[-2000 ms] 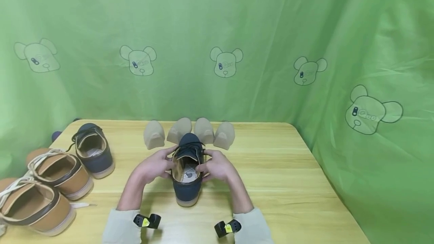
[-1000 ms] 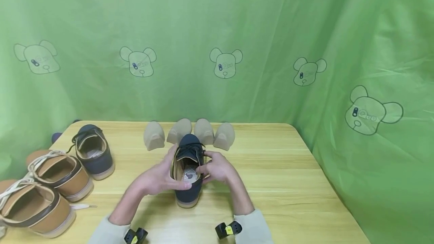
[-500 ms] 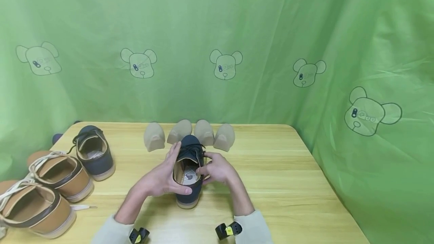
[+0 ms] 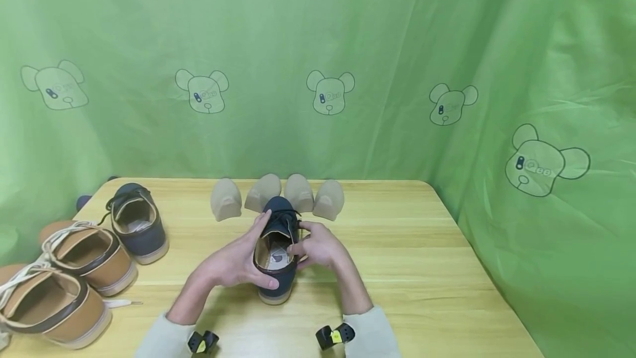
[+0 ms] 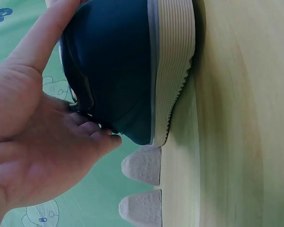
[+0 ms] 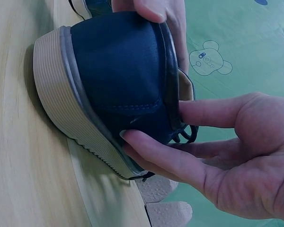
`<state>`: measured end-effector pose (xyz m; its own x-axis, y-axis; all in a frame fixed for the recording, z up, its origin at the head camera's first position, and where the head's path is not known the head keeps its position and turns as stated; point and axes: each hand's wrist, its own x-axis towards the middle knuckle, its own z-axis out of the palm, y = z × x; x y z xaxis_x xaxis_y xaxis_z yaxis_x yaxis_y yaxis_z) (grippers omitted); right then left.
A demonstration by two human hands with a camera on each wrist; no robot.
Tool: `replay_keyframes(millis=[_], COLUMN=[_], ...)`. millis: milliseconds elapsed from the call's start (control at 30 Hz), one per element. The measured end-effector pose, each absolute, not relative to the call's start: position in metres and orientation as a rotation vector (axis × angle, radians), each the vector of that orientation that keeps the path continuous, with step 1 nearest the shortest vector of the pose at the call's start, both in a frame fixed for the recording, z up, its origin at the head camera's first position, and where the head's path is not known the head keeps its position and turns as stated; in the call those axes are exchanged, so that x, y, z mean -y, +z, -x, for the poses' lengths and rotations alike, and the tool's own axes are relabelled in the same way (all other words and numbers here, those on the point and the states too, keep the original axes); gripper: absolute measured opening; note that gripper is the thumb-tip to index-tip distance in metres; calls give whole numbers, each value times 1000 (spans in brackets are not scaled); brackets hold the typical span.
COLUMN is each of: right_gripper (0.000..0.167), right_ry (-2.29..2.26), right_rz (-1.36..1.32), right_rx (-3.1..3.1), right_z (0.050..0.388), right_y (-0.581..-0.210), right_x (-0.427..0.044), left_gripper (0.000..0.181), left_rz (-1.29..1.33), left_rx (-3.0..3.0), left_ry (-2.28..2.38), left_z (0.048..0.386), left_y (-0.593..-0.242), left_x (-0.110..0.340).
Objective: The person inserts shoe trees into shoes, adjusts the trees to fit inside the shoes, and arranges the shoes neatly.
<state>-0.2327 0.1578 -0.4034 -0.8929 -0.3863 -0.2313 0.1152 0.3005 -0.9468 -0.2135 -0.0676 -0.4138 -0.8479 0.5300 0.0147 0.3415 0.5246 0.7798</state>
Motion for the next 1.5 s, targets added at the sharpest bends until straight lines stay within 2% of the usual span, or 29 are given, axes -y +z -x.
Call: replay_keyframes(millis=[700,1267,1500], right_gripper=[71,71,70], right_ry=[-1599,-1511,-1354], right_rz=[254,309,353], right_rx=[-2167,-2225,-2303], right_z=[233,237,245], right_y=[-402,-400,-384], right_x=[-160,-164,-167], left_gripper=[127,126,125], left_rz=[-806,-825,-822], left_rx=[-2453,-2443,-2445], left_ry=[1279,1280,1262], left_z=[221,223,222], left_y=[-424,-426,-423], left_x=[73,72,73])
